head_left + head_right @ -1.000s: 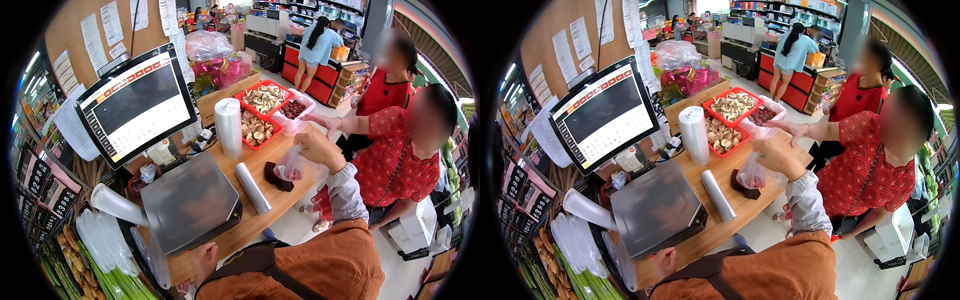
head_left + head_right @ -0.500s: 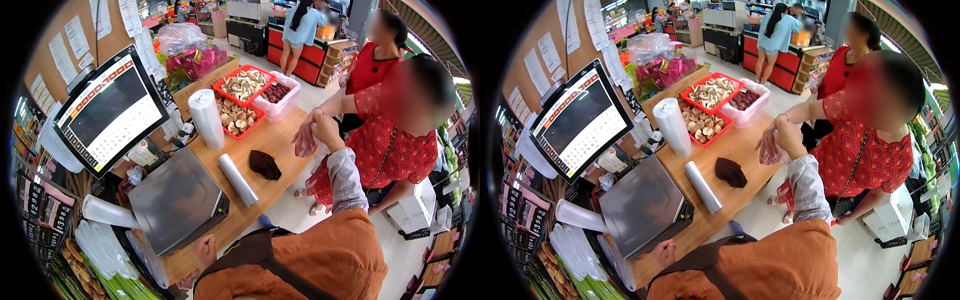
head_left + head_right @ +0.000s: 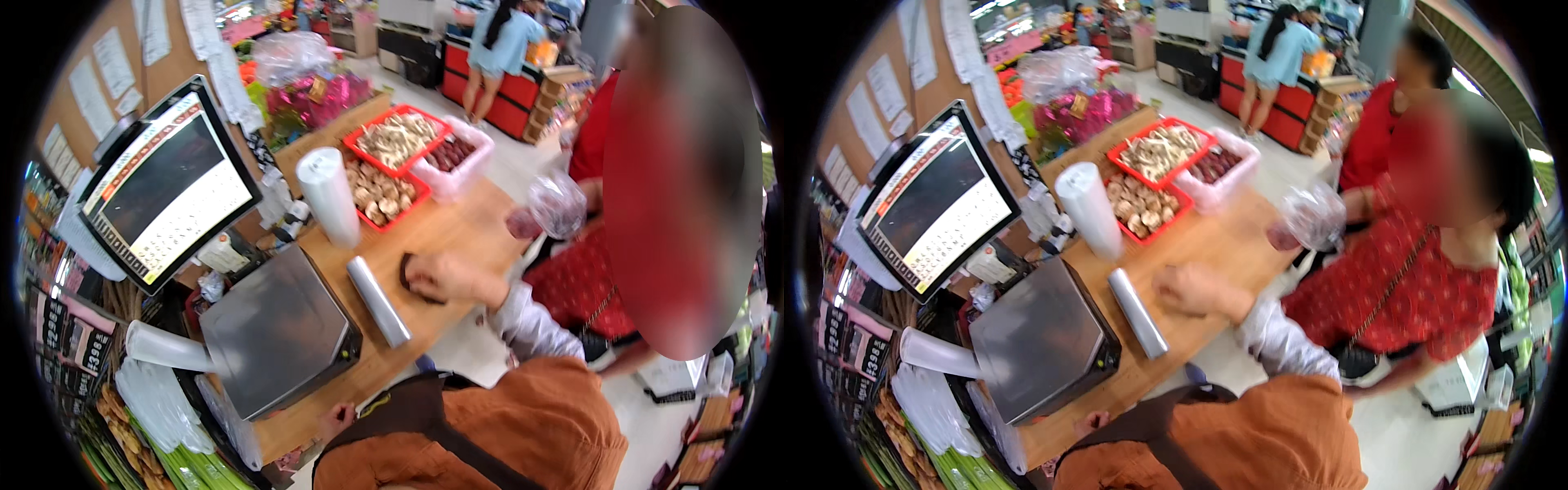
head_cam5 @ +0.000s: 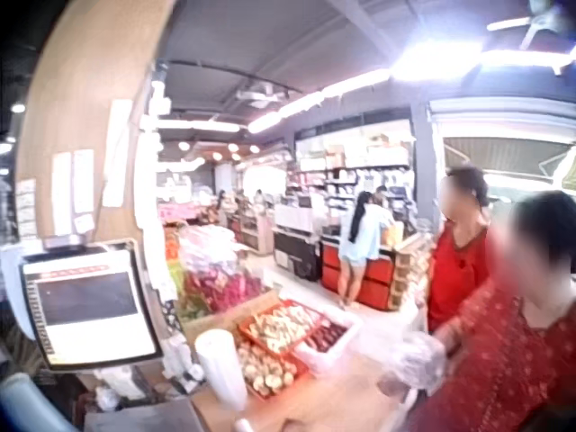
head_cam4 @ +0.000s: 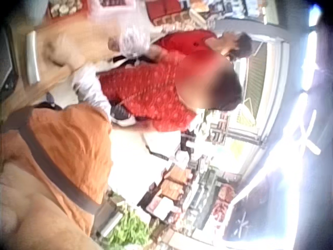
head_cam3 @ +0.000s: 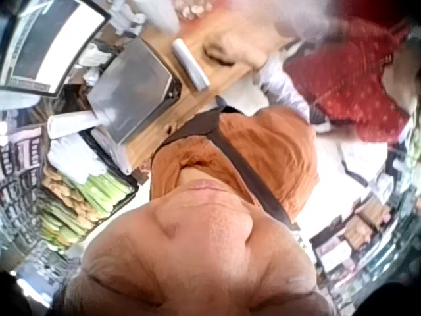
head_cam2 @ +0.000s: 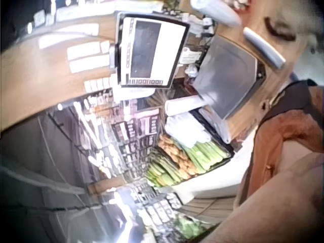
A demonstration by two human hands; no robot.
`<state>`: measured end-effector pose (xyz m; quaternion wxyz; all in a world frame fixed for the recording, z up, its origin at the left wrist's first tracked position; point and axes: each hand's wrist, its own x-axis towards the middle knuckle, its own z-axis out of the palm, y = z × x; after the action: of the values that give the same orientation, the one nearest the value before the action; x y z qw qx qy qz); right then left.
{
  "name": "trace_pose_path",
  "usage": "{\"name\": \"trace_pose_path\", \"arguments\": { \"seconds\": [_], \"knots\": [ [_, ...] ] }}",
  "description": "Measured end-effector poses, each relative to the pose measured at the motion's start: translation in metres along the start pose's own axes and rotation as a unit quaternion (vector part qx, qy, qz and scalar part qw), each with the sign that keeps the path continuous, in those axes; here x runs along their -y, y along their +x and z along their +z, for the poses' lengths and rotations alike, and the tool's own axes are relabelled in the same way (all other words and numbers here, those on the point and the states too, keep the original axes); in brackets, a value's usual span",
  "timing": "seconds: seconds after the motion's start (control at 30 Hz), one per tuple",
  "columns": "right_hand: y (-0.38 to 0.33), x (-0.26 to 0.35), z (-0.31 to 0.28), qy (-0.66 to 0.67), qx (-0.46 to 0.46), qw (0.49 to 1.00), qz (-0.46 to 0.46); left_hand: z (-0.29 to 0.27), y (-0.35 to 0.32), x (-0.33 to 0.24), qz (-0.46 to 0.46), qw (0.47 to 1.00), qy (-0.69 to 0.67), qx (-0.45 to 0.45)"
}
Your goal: The person weighs bags of meat and produce using an electronic scale and labels the bags at a grocery counter.
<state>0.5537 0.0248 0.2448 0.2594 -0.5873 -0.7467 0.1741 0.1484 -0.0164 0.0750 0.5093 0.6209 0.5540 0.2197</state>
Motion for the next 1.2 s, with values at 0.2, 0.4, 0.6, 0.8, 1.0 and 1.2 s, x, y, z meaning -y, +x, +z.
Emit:
{"name": "trace_pose_path", "arguments": {
  "seconds": [0.2,0.4,0.6,0.8,1.0,1.2],
  "knots": [
    [0.003,0.000,0.028,0.030,0.014,0.999,-0.005,-0.003,0.011,0.026,-0.095,0.994,-0.034,0.044],
    [0.018,-0.019,0.022,0.012,0.012,1.000,0.008,0.001,0.026,0.062,-0.169,0.977,-0.125,0.023],
    [0.017,-0.020,0.020,0.019,0.003,1.000,0.002,-0.001,0.039,0.078,-0.205,0.956,-0.211,0.006],
    [0.012,-0.024,0.006,0.026,0.000,0.999,0.038,-0.010,0.039,0.077,-0.234,0.945,-0.227,0.031],
    [0.008,-0.037,0.005,0.005,-0.046,0.997,0.057,-0.007,0.035,0.069,-0.219,0.955,-0.199,0.004],
    [0.009,-0.030,-0.024,-0.009,-0.358,0.931,0.077,-0.007,0.039,0.069,-0.185,0.965,-0.184,0.013]
  ]
}}
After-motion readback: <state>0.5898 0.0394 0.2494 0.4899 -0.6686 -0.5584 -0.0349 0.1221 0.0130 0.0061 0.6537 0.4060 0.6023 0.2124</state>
